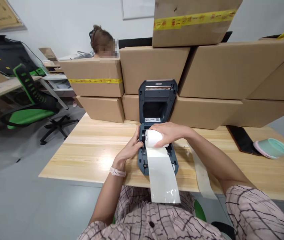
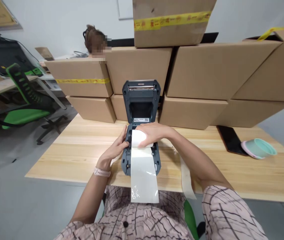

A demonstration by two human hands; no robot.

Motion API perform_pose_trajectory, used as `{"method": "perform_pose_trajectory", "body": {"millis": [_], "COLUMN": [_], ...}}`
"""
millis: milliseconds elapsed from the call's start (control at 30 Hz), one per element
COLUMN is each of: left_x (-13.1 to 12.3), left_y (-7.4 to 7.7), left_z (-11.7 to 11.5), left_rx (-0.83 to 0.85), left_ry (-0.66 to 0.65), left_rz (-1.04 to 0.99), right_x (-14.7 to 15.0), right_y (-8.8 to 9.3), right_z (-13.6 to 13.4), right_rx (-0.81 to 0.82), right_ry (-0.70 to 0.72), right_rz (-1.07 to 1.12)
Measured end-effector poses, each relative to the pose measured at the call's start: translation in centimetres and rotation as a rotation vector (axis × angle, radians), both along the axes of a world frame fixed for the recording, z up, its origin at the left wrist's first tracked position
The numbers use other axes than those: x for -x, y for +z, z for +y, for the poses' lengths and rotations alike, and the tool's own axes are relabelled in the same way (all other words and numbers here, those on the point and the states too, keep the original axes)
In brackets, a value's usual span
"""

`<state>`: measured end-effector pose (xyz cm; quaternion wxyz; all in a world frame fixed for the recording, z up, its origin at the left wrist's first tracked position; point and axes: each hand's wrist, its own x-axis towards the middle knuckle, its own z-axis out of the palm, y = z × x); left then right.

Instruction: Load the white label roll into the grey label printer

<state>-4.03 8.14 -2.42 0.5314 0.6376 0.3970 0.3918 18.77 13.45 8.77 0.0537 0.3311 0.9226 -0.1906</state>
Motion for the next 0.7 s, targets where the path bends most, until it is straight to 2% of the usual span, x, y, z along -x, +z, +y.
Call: {"method": "perform_pose_trajectory", "body": {"millis": [200,367,433,533,600,700], "left_x": [-0.1,-0.3,-0.4,-0.4,-0.4,-0.5], "left_y": [0.1,0.6,0.7,0.7,0.6,0.6], "left_z": [-0.1,-0.2,-0.3,-0.3,-0.4,-0.5], "left_rx": [0.006,0.018,0.009,-0.021,-0.037,-0.043], "left_ry": [0.003,-0.021,-0.028,-0.028,-0.023,-0.010], "left_rz": [-0.028,-0.029,-0.022,0.005,0.025,0.039], "right_x": [1.5,0.6,-0.4,-2.1,-2.8,-3.2], "right_y": [-2.0,-2.6,-2.1,-1.7,-2.2,-3.9], "right_z": [0.8,0.2,-1.3,-5.1,-7.8,-10.8], "right_rx": [-0.009,-0.037,-0.126,-0.211,-0.207,-0.252], "right_ry": [-0.026,-0.012,0.038,0.153,0.198,0.180], "right_rz": [-0.183,-0.099,0.035,0.182,0.190,0.159]}}
